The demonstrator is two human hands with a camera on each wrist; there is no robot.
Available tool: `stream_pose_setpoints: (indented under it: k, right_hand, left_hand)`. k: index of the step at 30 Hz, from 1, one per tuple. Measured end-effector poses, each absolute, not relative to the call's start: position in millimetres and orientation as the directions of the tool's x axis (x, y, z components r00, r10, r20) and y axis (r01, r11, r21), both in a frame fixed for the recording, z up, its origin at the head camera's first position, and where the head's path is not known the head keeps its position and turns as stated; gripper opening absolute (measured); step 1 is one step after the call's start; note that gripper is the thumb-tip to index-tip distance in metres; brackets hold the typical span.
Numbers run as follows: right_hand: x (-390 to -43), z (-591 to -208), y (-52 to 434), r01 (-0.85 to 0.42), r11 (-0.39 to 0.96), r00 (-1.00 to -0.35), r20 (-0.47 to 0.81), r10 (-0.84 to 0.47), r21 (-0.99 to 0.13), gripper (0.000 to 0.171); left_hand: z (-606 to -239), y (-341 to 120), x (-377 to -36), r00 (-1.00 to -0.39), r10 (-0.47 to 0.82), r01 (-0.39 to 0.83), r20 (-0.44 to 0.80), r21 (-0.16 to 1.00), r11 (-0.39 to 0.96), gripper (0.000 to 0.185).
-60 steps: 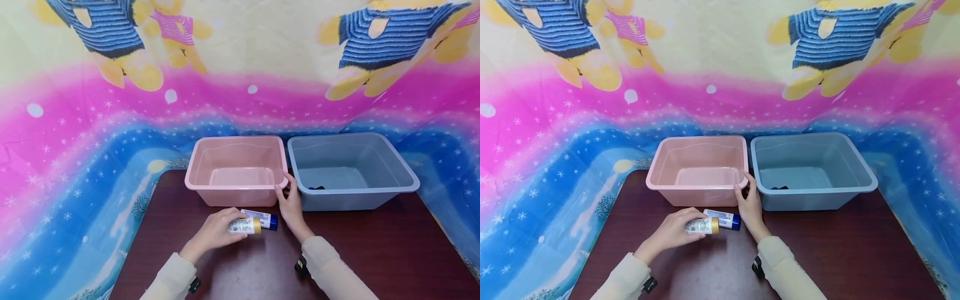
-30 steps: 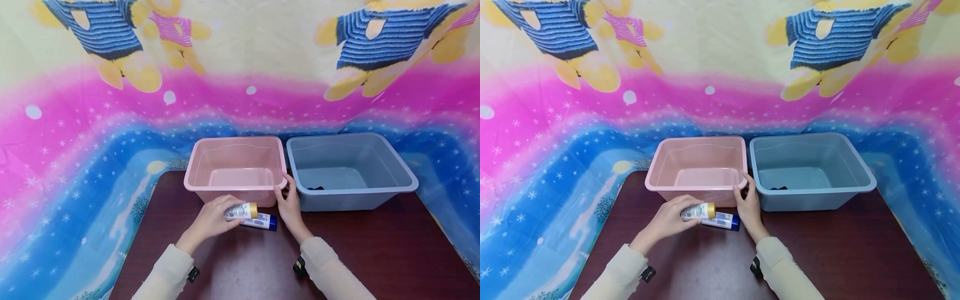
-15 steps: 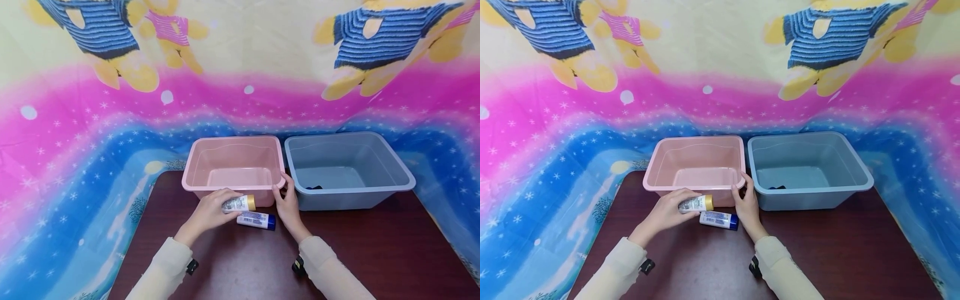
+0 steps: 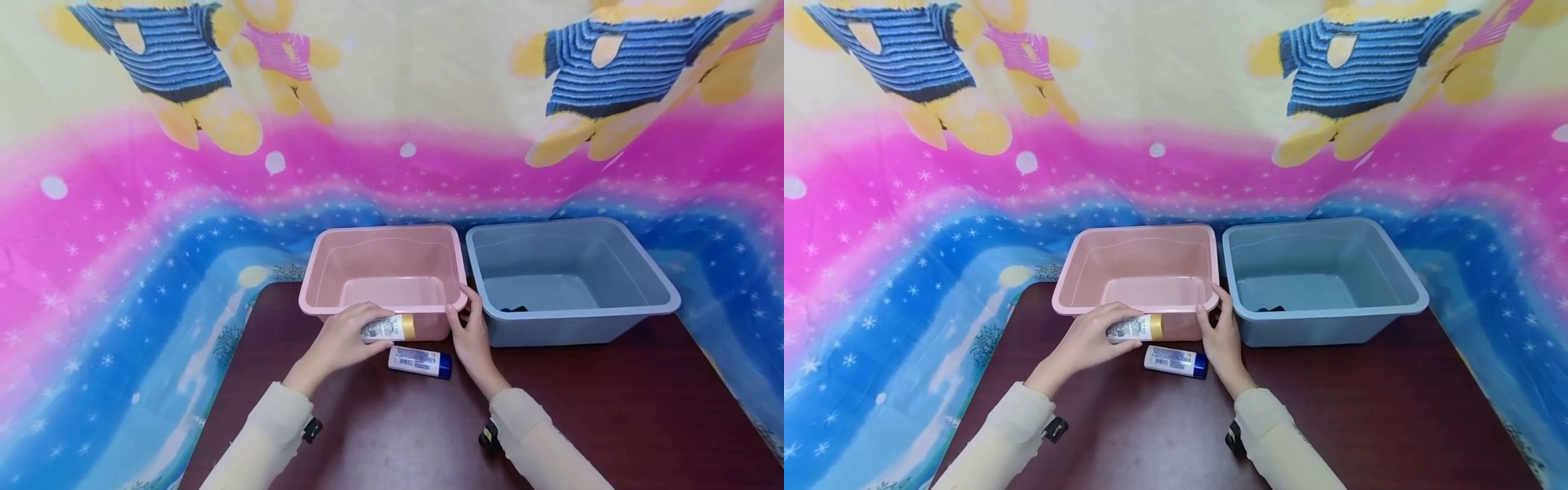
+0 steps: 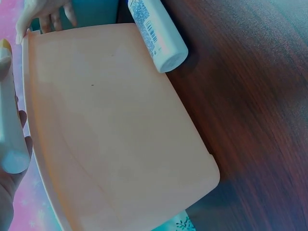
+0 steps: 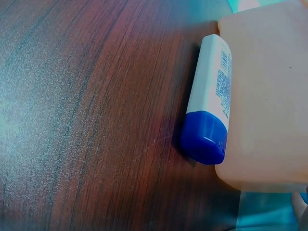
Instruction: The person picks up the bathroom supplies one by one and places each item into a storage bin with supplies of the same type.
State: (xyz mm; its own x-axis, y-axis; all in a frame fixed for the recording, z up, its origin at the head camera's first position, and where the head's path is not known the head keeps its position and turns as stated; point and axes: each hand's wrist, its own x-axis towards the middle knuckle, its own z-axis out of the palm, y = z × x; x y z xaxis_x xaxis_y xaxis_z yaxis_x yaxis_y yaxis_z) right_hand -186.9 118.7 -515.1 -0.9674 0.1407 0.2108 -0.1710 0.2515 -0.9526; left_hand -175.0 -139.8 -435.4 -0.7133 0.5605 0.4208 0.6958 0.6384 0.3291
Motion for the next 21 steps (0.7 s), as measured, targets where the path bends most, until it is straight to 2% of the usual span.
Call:
stream_pose_setpoints:
  k: [11, 21]
  right_hand:
    - [-187, -516, 119, -0.185, 0.254, -0.962, 0.228, 0.152, -0.949, 0.053]
    - [-188, -518, 120, -0.219, 0.25, -0.956, 0.259, 0.14, -0.943, 0.054]
  left_hand:
    - [-429, -142, -178, -0.725, 0.55, 0.684, 0.414, 0.347, 0.641, 0.049]
    - [-423, -142, -185, -0.759, 0.515, 0.651, 0.399, 0.436, 0.621, 0.049]
